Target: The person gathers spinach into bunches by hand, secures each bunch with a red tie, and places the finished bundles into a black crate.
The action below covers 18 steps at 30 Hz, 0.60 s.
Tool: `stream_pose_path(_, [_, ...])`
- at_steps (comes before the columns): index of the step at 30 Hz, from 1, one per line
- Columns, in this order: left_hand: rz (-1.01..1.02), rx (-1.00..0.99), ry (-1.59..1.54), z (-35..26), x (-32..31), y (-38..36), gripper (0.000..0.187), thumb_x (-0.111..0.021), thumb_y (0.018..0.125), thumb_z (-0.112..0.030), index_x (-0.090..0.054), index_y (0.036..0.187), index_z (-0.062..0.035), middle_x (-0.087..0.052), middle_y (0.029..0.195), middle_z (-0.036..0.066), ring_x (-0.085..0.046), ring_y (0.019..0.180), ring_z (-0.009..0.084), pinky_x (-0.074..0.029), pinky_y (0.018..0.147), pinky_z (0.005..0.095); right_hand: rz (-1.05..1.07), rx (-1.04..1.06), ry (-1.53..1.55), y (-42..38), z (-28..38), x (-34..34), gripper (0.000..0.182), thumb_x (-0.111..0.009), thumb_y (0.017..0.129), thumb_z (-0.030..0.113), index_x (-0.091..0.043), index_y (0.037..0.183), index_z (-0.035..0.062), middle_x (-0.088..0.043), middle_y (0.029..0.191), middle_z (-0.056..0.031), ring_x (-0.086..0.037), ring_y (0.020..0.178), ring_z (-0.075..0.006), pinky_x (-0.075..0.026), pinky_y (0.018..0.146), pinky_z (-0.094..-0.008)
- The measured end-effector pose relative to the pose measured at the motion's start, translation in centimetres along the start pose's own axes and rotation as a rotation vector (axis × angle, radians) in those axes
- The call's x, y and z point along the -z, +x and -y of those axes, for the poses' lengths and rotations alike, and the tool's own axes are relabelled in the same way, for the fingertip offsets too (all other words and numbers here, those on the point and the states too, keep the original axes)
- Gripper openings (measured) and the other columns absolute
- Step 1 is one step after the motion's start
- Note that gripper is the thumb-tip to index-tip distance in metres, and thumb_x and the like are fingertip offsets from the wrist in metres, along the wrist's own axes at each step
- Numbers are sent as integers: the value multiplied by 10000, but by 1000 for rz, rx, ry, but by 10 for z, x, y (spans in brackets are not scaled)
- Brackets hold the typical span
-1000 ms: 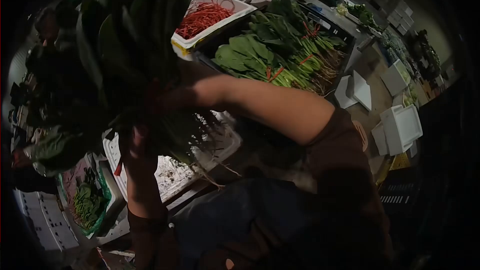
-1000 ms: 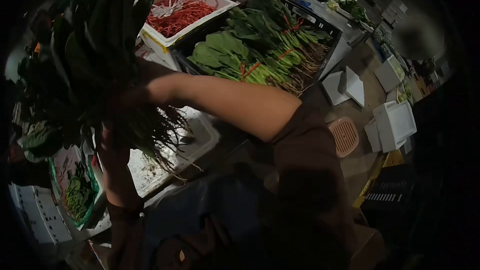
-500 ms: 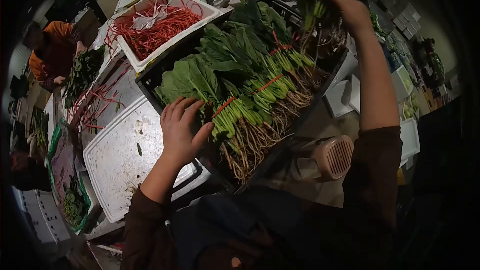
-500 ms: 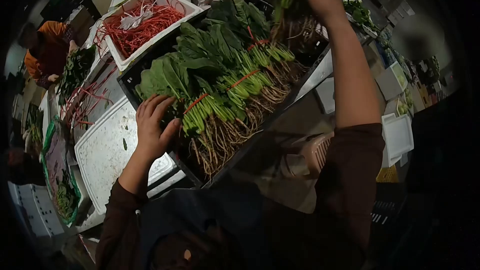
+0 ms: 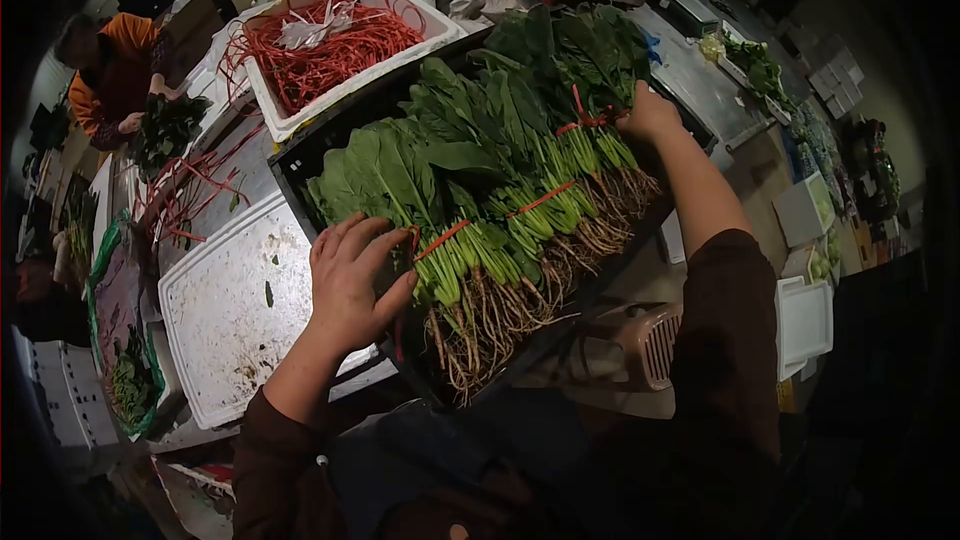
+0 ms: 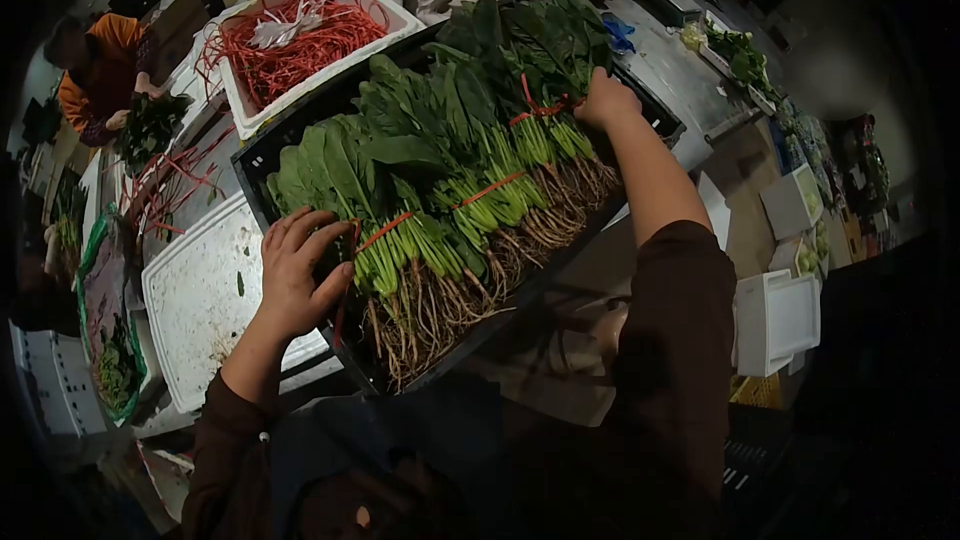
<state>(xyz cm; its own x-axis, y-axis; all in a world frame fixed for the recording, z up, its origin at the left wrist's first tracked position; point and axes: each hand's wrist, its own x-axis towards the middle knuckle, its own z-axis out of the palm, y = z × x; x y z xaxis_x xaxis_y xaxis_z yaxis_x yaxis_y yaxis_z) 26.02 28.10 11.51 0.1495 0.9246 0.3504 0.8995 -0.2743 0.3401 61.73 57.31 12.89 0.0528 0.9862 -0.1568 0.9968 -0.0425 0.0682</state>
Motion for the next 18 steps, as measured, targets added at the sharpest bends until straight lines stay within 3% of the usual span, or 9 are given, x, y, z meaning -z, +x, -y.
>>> stream_pose_path(5, [-21,-4,6,1,0,0,434,-651,748,-338,-614,1132,-140,-550,1181,101,-447,1195,325,-274,1020,461,36,17,-113,-2,11,-7,727,-691,801,340,-315,1325,6,-580,1143,-212,-594,1015,-347,-511,809,-437])
stream_pose_path(7, [15,14,0,-1,1,-4,442,-635,750,-340,-609,1144,-143,-543,1197,102,-436,1200,331,-268,1024,463,34,-22,-94,30,-13,-47,779,-661,835,299,-219,1394,-14,-577,1138,-238,-597,1004,-355,-514,804,-435])
stream_pose_path(10, [1,18,3,2,1,2,435,-635,746,-339,-614,1133,-143,-544,1195,101,-438,1198,330,-272,1022,461,99,-4,-86,30,-11,-41,797,-632,862,250,-142,1424,-31,-576,1125,-255,-599,1001,-354,-510,809,-434])
stream_pose_path(15, [-32,3,-3,3,-1,0,417,-646,738,-334,-622,1109,-145,-551,1182,97,-450,1189,323,-283,1014,459,131,107,109,34,-36,-22,1023,-716,755,452,-130,1417,-63,-487,1250,-299,-537,1115,-390,-463,904,-464])
stream_pose_path(18, [-10,22,8,3,0,1,421,-641,740,-342,-618,1114,-149,-547,1190,92,-441,1196,319,-285,1011,462,-274,101,435,30,-31,2,1065,-565,771,661,-103,1440,-27,-279,1425,-290,-328,1301,-419,-326,1045,-477])
